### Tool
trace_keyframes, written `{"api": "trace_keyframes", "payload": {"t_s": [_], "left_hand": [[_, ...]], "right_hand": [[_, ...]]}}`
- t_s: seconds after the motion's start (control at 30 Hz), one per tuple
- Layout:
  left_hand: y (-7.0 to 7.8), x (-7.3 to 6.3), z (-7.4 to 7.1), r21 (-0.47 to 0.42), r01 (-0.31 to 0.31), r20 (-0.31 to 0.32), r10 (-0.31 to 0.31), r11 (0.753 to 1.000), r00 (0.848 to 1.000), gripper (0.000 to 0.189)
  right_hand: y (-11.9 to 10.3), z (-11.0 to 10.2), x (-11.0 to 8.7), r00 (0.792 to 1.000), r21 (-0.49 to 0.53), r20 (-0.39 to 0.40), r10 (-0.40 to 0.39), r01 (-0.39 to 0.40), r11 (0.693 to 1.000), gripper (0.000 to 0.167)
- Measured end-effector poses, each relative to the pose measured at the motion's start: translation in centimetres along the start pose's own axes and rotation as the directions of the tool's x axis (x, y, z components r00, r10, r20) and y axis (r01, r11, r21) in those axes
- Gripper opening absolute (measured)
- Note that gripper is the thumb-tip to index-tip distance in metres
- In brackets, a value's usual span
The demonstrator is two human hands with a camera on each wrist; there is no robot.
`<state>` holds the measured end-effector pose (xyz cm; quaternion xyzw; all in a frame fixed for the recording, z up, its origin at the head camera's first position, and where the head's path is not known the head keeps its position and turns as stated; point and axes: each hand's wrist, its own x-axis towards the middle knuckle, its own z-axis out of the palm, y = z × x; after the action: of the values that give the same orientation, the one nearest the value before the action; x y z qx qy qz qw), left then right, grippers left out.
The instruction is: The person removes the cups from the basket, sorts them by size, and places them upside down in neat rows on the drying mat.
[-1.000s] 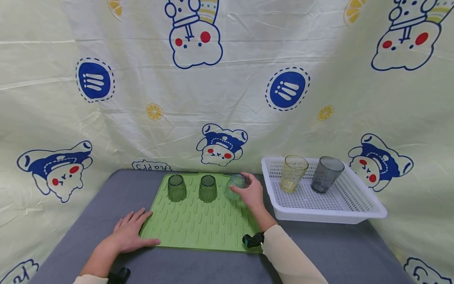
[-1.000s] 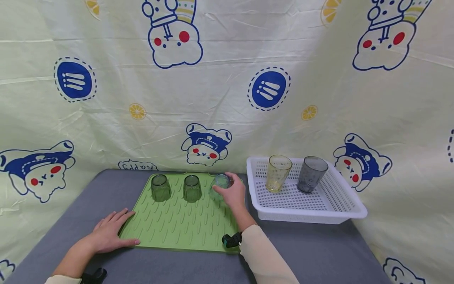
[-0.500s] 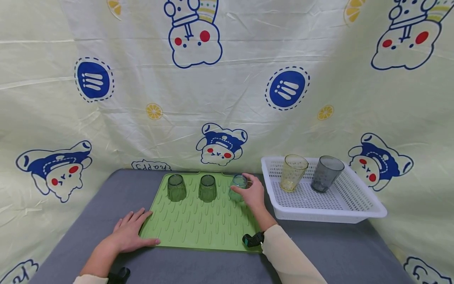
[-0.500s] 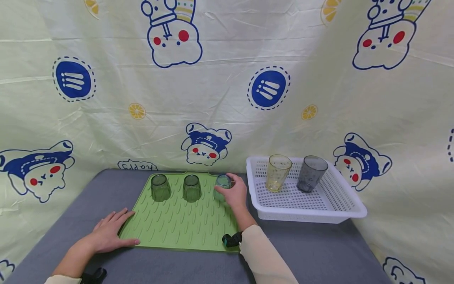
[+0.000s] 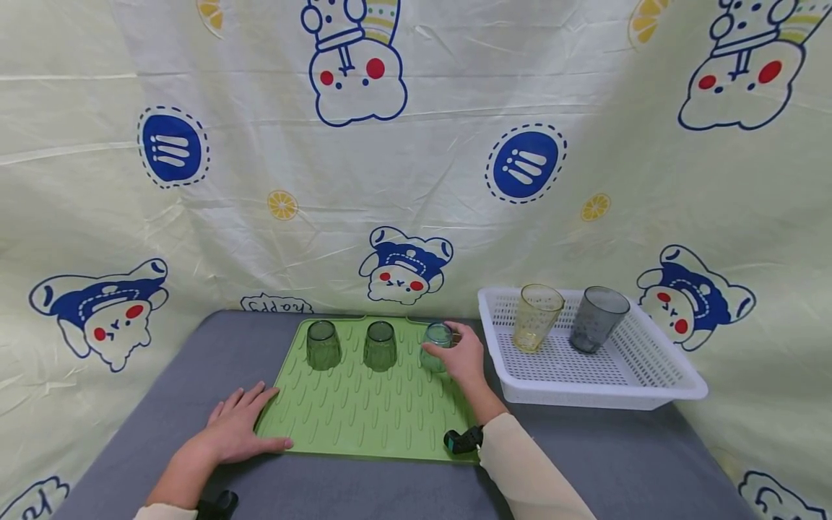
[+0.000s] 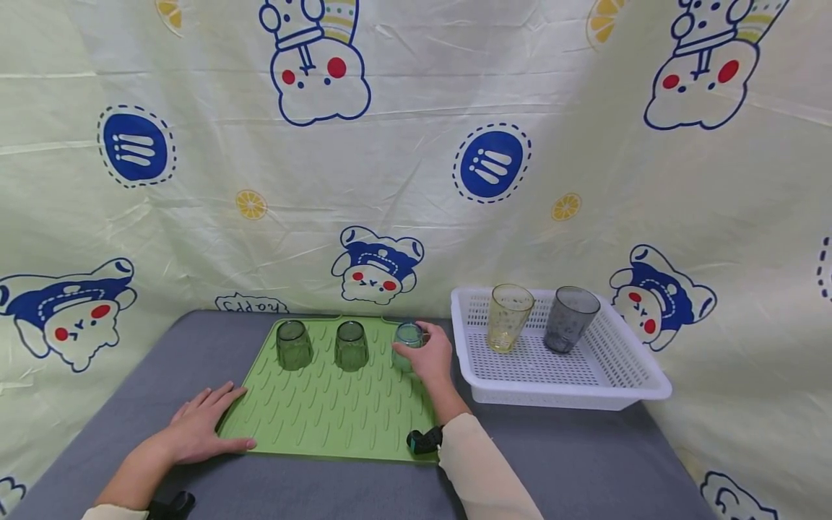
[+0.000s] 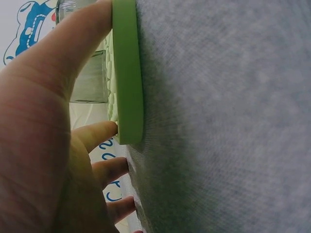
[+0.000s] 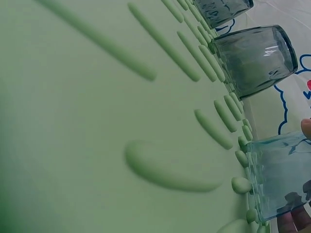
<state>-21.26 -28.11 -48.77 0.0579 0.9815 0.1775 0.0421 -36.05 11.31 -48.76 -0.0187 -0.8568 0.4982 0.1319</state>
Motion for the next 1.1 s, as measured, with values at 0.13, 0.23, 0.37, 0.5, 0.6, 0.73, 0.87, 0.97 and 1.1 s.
{"api": "trace_keyframes", "payload": {"t_s": [0.13, 0.23, 0.37, 0.5, 0.6, 0.73, 0.87, 0.97, 1.1], "left_hand": [[0.15, -0.07, -0.2, 0.004, -0.003, 0.012, 0.003, 1.0, 1.0, 0.109], [0.27, -0.13, -0.34, 0.022, -0.008, 0.011, 0.008, 1.0, 1.0, 0.108], [0.3, -0.11, -0.28, 0.029, -0.011, 0.007, 0.011, 1.0, 1.0, 0.107], [0.36, -0.13, -0.27, 0.018, -0.009, 0.012, 0.009, 1.0, 1.0, 0.107], [0.41, -0.19, -0.34, 0.013, 0.0, 0.022, 0.0, 1.0, 1.0, 0.107], [0.39, -0.15, -0.4, 0.011, 0.009, 0.034, -0.009, 1.0, 0.999, 0.108], [0.34, -0.15, -0.41, 0.011, 0.009, 0.035, -0.009, 1.0, 0.999, 0.108], [0.33, -0.17, -0.41, 0.009, 0.005, 0.033, -0.005, 1.0, 0.999, 0.108], [0.35, -0.11, -0.34, 0.006, -0.004, 0.03, 0.004, 1.0, 1.0, 0.107]], "right_hand": [[0.22, -0.05, -0.15, 1.0, -0.015, 0.017, -0.007, 0.007, 1.0, 0.071], [0.23, -0.21, -0.38, 1.0, -0.005, 0.03, -0.009, 0.009, 1.0, 0.072], [0.17, -0.37, -0.56, 0.999, 0.004, 0.034, -0.002, 0.002, 1.0, 0.073], [0.19, -0.4, -0.55, 1.0, -0.012, 0.025, -0.005, 0.005, 1.0, 0.073], [0.24, -0.34, -0.54, 1.0, -0.028, 0.027, -0.006, 0.007, 1.0, 0.073], [0.25, -0.34, -0.56, 1.0, -0.04, 0.029, -0.01, 0.011, 0.999, 0.074], [0.28, -0.34, -0.64, 0.999, -0.033, 0.031, -0.016, 0.017, 0.999, 0.073], [0.39, -0.31, -0.66, 0.999, -0.024, 0.037, -0.022, 0.023, 0.999, 0.073], [0.57, -0.34, -0.63, 0.999, -0.02, 0.033, -0.032, 0.033, 0.999, 0.072]]}}
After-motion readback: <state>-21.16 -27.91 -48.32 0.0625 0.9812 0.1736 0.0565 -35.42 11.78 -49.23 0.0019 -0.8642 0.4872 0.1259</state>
